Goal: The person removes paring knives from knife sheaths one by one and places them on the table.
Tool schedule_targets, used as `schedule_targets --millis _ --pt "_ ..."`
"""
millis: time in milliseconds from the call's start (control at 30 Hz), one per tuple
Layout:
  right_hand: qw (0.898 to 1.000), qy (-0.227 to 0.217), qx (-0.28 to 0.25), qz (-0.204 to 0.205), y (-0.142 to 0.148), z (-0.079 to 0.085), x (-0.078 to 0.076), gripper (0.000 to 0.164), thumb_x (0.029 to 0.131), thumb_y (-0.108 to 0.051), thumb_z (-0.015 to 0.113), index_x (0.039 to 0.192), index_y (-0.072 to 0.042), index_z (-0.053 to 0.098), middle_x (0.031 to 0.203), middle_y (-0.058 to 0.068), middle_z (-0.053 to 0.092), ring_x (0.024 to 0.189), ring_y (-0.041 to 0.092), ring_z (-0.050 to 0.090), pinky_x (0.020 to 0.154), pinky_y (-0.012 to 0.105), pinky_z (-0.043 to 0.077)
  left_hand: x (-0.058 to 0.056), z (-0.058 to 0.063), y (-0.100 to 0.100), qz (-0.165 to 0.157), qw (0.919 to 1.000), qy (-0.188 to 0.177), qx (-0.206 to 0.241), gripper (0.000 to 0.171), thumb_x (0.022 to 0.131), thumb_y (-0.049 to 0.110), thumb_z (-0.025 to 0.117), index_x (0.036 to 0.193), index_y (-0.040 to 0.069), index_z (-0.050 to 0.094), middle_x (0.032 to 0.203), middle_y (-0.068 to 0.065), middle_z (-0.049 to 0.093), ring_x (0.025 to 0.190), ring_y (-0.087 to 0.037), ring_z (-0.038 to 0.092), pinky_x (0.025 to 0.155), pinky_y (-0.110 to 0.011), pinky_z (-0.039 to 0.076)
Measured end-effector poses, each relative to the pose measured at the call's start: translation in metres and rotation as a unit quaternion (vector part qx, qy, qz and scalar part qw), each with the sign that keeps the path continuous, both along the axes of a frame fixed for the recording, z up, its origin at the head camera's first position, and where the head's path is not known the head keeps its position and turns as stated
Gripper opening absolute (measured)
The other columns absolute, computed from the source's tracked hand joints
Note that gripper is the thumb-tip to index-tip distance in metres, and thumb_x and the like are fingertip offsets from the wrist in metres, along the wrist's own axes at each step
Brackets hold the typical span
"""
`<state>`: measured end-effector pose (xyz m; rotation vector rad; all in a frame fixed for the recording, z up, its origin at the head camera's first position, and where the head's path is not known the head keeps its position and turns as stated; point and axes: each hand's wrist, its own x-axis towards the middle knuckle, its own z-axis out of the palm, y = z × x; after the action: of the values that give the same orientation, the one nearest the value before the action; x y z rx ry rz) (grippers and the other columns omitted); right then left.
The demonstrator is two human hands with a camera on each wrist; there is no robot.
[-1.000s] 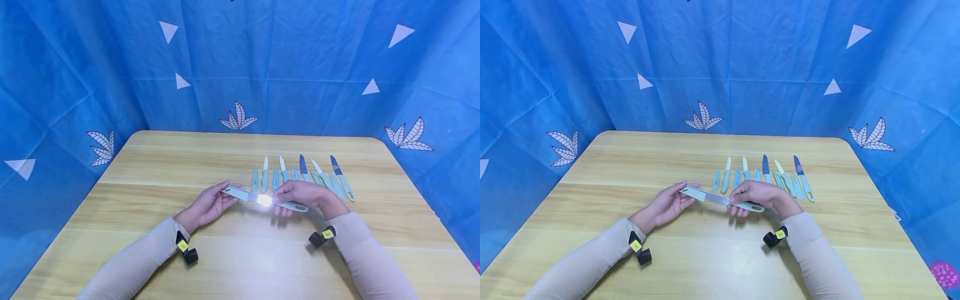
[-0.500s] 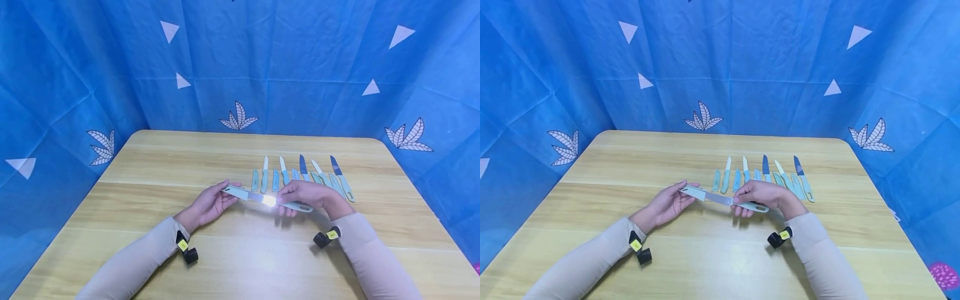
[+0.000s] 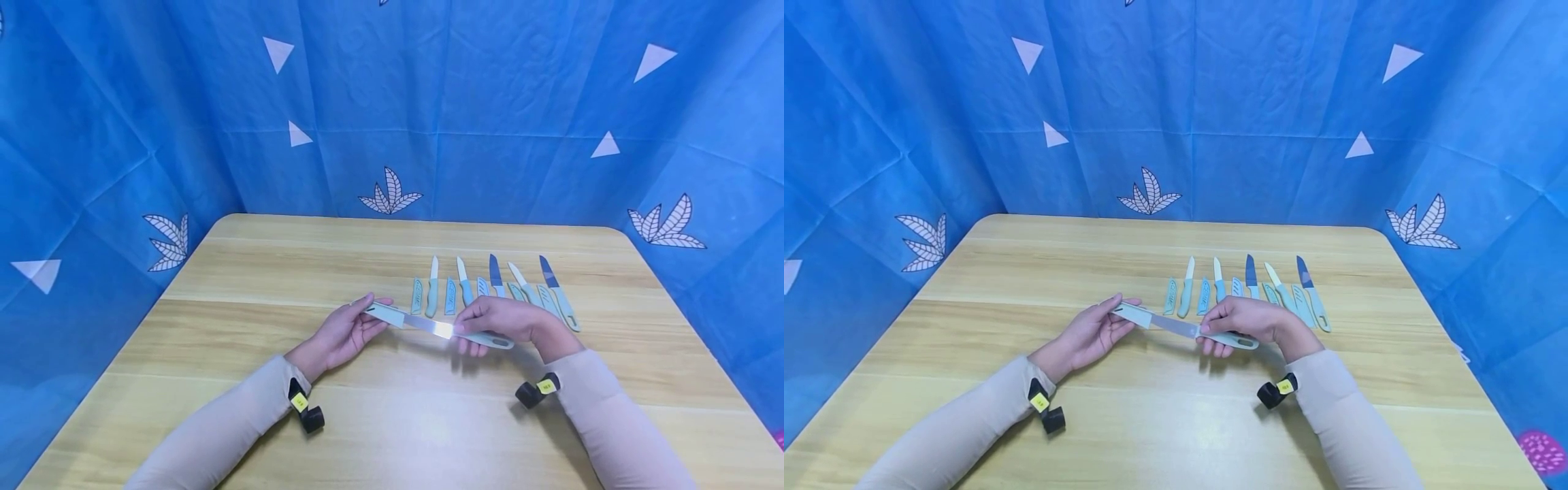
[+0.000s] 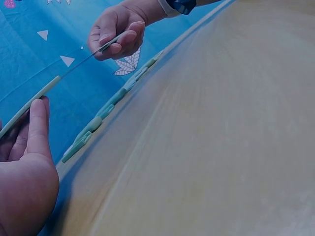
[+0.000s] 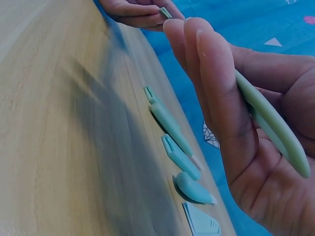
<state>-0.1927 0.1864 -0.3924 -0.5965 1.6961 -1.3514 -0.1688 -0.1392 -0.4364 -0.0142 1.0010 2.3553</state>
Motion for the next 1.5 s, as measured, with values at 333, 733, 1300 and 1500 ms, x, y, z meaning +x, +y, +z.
schedule_targets --millis 333,733,1300,1500 --pt "1.000 0.014 0.027 -0.008 0.004 0.007 0.002 0.032 0.099 -0.016 0.059 0.109 0.014 0.064 0.096 0.032 0.067 0.074 0.022 0.069 0.066 0.032 0.062 -0.001 0.003 0.000 0.017 0.9996 -0.005 -0.021 0.034 0.098 0.029 0.060 0.117 0.000 0.065 0.115 -0.020 0.067 0.103 -0.024 0.067 0.097 -0.030 0.050" --pt "0.999 0.028 0.026 -0.004 0.009 0.010 0.002 0.034 0.099 -0.017 0.059 0.108 0.015 0.063 0.096 0.036 0.065 0.074 0.024 0.068 0.066 0.034 0.062 -0.003 0.011 -0.004 0.020 0.9991 0.007 -0.037 0.033 0.101 0.029 0.056 0.116 0.001 0.065 0.119 -0.022 0.064 0.108 -0.025 0.065 0.101 -0.031 0.048" --pt "0.999 0.019 0.025 -0.021 0.015 0.018 0.002 0.036 0.100 -0.016 0.057 0.111 0.018 0.056 0.096 0.028 0.068 0.078 0.027 0.068 0.070 0.035 0.061 -0.005 0.023 -0.011 0.003 0.9994 0.000 -0.036 0.035 0.104 0.030 0.049 0.117 0.000 0.063 0.116 -0.021 0.066 0.104 -0.026 0.067 0.099 -0.033 0.049" --pt "0.999 0.019 0.024 -0.033 0.016 0.020 0.000 0.037 0.100 -0.016 0.056 0.114 0.019 0.053 0.097 0.026 0.068 0.079 0.024 0.067 0.071 0.034 0.060 -0.006 0.027 -0.014 -0.016 0.9996 0.008 -0.022 0.037 0.107 0.025 0.039 0.117 -0.001 0.062 0.120 -0.023 0.063 0.108 -0.028 0.065 0.102 -0.034 0.047"
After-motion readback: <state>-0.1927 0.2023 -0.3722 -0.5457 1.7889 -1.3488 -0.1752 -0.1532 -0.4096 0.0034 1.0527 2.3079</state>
